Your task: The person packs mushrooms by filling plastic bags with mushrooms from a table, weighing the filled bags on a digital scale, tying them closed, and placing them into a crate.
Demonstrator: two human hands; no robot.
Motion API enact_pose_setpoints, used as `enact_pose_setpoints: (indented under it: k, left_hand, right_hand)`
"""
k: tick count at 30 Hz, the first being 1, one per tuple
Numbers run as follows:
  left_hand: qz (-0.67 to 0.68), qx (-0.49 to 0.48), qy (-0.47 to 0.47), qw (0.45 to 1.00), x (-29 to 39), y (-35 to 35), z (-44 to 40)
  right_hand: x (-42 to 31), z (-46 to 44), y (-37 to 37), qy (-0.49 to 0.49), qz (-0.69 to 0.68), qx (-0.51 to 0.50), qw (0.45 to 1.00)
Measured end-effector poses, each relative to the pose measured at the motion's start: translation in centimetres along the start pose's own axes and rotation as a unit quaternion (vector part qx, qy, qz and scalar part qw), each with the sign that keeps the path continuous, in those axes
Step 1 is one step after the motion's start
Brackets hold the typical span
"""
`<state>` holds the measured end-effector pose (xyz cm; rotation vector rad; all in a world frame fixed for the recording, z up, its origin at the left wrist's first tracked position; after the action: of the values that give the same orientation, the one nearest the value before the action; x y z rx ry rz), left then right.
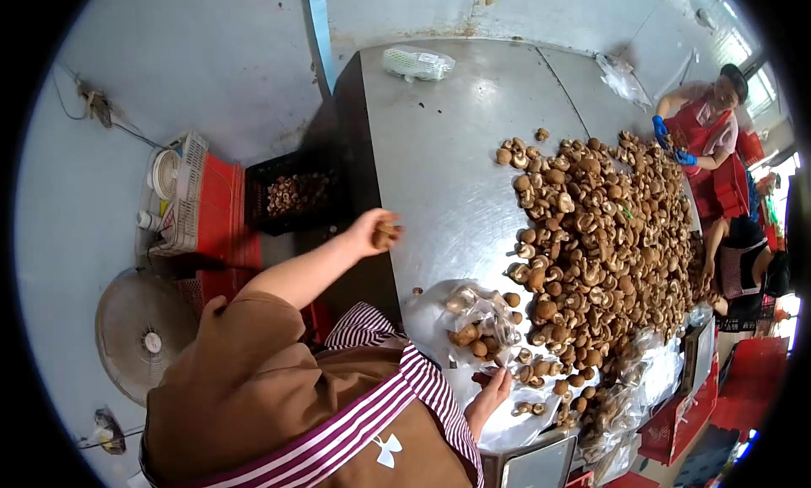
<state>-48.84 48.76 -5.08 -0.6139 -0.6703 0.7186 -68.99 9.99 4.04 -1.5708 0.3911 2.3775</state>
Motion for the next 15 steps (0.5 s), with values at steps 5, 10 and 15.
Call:
enact_pose_setpoints:
  k: [5,10,15]
  left_hand:
    - [0.1,0.108,-0.415,0.898,13.0,18.8,4.2]
    - [0.054,0.355,-0.242,0.901,16.1,15.4,7.5]
    - [-0.109,0.233,-0.181,0.949,8.6,13.2,-1.1]
  right_hand:
    - [0.5,-1.3,0.6,0.018,0.034,-0.011,0.999]
    - [0.0,-1.8,0.3,0.032,0.017,-0.017,0.999]
    - [-1.3,-2.7,-0.4,0.041,-0.054,-0.017,0.998]
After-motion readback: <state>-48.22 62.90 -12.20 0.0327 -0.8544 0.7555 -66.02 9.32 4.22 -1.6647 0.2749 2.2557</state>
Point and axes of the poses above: each hand's wrist, its own z-axis away from the middle knuckle, its own y-axis out of the back of the hand, x = y × z, the point moved 1 cm from there along -z, towards the middle knuckle, and after that the axes turned 7 degrees about -x, right-handed, at the moved point
